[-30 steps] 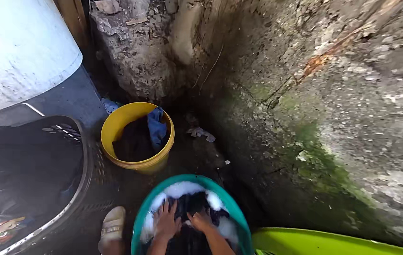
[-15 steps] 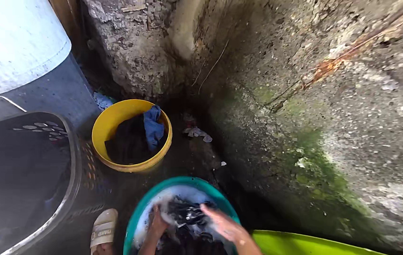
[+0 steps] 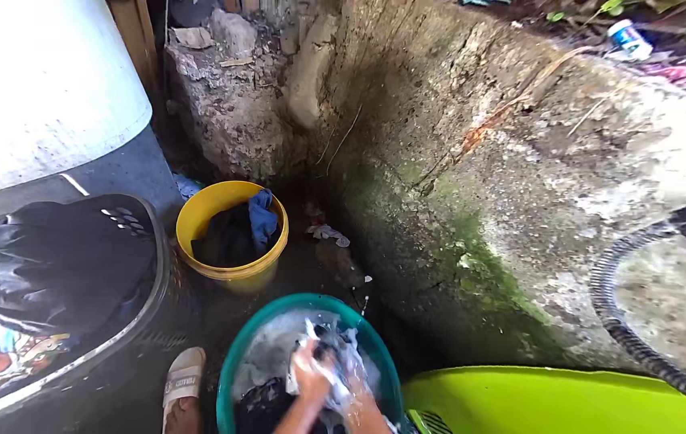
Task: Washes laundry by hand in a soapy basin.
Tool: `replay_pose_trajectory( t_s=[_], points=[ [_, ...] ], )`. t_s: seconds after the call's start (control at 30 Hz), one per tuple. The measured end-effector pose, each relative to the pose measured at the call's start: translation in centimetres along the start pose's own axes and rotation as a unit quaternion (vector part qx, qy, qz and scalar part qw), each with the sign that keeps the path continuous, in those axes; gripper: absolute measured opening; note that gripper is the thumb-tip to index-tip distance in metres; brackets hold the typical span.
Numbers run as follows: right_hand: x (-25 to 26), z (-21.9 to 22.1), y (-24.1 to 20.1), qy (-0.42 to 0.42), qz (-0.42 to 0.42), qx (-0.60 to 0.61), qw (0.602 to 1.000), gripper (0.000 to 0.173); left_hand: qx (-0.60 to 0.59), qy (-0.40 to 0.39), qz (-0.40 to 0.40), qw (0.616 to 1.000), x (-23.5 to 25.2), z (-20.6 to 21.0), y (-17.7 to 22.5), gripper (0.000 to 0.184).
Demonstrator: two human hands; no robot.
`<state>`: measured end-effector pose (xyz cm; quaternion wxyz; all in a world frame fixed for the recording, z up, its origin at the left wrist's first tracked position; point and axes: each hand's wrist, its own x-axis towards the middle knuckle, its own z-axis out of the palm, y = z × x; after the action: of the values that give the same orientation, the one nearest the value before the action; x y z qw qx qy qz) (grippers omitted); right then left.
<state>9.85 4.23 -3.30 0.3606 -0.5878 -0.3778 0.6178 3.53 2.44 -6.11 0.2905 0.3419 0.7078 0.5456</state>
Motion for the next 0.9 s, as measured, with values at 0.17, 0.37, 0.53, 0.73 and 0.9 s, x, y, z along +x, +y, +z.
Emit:
replay_pose_trajectory(
  t_s=[0.17,0.37,0.53,0.73,0.9],
  points=[
    [1.7,1.8,0.0,0.093,0.096,0.01,0.991,0.051,0.081,-0.035,-0.151,0.985,3.0,-1.2,-0.4,0.029],
    [4.0,0.3,4.0,0.086,-0.124,-0.024,0.988,0.011,0.132,-0.067,0.089,0.985,-2.5,-0.9,2.7,0.027],
    [-1.3,1.5,-1.7,0.074,0.121,0.026,0.99,0.052,0.197,-0.071,-0.106,0.972,5.8,-2.3,-1.0,0.026],
    [0.3,-1.2,-2.2,-0.102,0.103,0.041,0.989,0.067,0.316,-0.283,-0.013,0.905,6.2,-7.1,-0.2,0.066],
    [-2.5,0.5,-4.3,-0.083,-0.016,-0.104,0.991,0.056,0.324,-0.394,0.037,0.859,4.7,-6.4,8.1,0.042]
  ],
)
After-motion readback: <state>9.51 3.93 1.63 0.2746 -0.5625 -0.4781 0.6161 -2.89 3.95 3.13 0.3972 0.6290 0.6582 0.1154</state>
